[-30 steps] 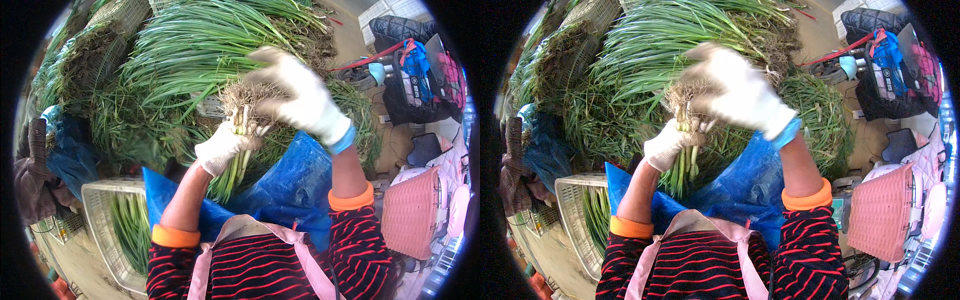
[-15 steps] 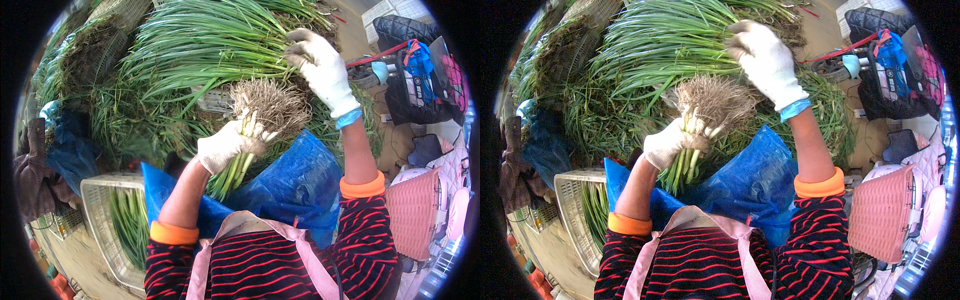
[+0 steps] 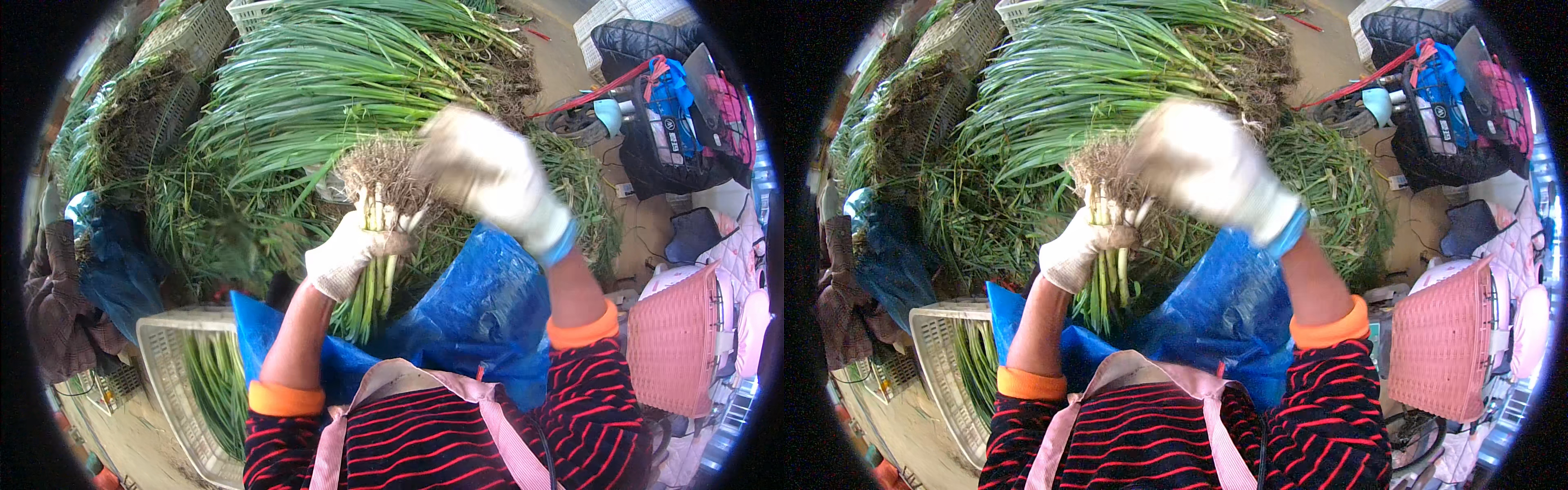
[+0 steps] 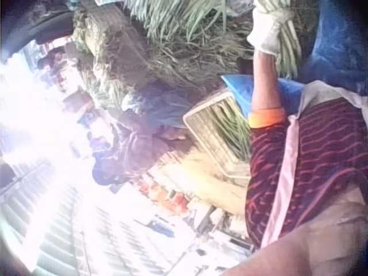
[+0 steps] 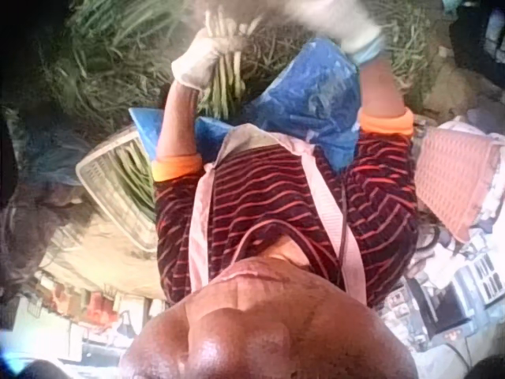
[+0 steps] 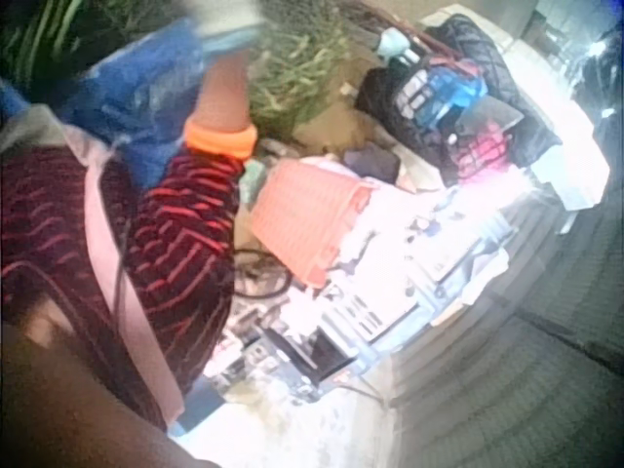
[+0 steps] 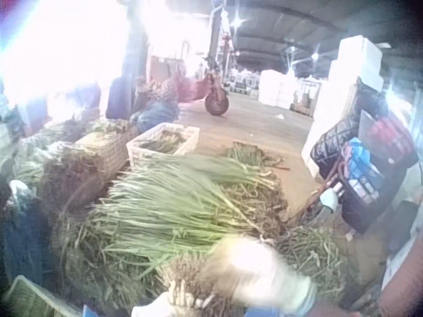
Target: The person repeatedly picks up bunches of green onions from a large pile, removes the root ends by hand, and places the trimmed onions into a white plastic basket. The person also discards the removed roots into a blue bag. The process is continuous and repetitive throughout the clip.
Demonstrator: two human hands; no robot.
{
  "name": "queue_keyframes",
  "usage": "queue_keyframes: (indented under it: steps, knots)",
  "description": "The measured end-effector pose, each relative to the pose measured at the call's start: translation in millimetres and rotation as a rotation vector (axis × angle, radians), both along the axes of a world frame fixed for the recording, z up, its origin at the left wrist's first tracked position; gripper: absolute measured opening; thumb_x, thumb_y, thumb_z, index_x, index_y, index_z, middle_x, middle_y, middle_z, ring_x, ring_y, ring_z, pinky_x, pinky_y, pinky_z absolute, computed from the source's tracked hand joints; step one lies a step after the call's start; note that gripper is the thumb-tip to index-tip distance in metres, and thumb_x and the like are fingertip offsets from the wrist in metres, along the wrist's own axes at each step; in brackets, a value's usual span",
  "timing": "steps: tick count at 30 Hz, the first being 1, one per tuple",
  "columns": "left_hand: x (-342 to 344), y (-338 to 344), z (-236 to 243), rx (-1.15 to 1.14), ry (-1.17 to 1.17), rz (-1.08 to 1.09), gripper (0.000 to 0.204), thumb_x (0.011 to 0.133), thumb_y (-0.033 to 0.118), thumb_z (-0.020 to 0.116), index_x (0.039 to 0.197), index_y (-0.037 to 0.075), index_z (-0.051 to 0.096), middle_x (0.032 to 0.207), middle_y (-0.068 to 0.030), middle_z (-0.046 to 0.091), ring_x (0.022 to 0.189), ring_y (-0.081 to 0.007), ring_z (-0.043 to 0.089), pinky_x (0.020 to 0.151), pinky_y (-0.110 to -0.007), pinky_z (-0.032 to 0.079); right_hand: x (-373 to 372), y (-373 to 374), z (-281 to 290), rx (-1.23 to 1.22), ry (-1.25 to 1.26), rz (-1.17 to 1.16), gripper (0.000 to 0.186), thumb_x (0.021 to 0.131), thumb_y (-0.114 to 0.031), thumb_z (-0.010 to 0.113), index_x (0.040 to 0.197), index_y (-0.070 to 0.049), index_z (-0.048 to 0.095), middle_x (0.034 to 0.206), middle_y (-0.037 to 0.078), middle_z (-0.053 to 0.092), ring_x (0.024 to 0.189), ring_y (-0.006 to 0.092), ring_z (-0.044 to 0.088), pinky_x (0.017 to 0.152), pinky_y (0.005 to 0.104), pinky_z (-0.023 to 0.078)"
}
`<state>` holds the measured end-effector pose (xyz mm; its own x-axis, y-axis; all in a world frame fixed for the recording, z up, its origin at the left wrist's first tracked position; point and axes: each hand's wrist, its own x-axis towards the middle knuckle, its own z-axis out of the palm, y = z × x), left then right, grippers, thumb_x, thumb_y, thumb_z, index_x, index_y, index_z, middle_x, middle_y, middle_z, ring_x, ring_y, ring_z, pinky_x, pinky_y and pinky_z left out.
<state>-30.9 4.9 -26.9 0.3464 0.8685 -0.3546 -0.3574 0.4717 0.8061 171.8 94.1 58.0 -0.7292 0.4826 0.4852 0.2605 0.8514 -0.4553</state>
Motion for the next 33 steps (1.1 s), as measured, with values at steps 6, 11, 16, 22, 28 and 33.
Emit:
queue_keyframes:
  steps: [6,11,16,22,28,33]
  knots:
    - [2.6,1.7,7.9,-0.012,0.027,-0.057,0.028,0.071,0.003,0.069,0.095,0.007,0.054,0.089,-0.0005,0.055,0.086,-0.0153,0.057,0.081,-0.03,0.047,22.6,21.3,-25.8,0.458,-0.494,-0.531,0.012,0.08,-0.019,0.06,0.081,-0.013,0.07,0.083,0.006,0.068,0.096,0.025,0.062,0.102,0.0487,0.038]
    - [1.5,3.4,-6.3,-0.02,0.064,0.006,0.025,0.071,0.002,0.068,0.09,0.009,0.053,0.087,-0.0001,0.054,0.086,-0.0155,0.056,0.081,-0.03,0.045,23.8,14.9,-5.8,-0.062,-0.021,-0.326,0.028,0.079,-0.018,0.069,0.104,-0.007,0.069,0.11,0.01,0.066,0.112,0.0252,0.057,0.099,0.0381,0.043]
    - [17.2,2.3,3.0,-0.052,0.017,0.045,0.026,0.071,0.0,0.066,0.096,0.005,0.061,0.085,0.0,0.061,0.076,-0.0119,0.055,0.07,-0.027,0.047,12.9,14.4,-50.0,0.211,-0.163,-0.292,0.017,0.079,-0.032,0.063,0.08,-0.017,0.07,0.092,0.008,0.069,0.091,0.0219,0.064,0.093,0.0447,0.042]
    - [11.7,-1.6,-13.5,0.065,-0.002,-0.046,0.023,0.07,0.001,0.068,0.09,0.005,0.06,0.084,-0.001,0.06,0.076,-0.0142,0.057,0.071,-0.029,0.047,0.6,-3.7,-35.7,-0.114,0.091,-0.344,0.03,0.077,-0.025,0.063,0.102,-0.007,0.066,0.097,0.013,0.067,0.092,0.0292,0.064,0.085,0.0381,0.051]
    - [29.6,-34.5,-2.9,-0.128,-0.097,-0.177,0.032,0.069,0.003,0.073,0.1,-0.001,0.065,0.088,-0.0095,0.067,0.081,-0.0193,0.065,0.079,-0.035,0.052,-25.7,-38.7,-49.6,-0.003,0.104,-0.167,0.027,0.078,-0.034,0.067,0.087,-0.009,0.068,0.093,0.013,0.066,0.088,0.028,0.064,0.081,0.0389,0.052]
    - [12.9,-20.7,16.5,-0.08,-0.109,0.155,0.023,0.068,0.002,0.068,0.091,0.001,0.062,0.081,-0.0068,0.063,0.074,-0.0196,0.06,0.074,-0.031,0.049,7.1,74.7,-41.8,-0.246,-0.004,-0.786,0.029,0.089,-0.036,0.055,0.099,-0.012,0.069,0.095,0.009,0.069,0.086,0.0283,0.065,0.075,0.0379,0.051]
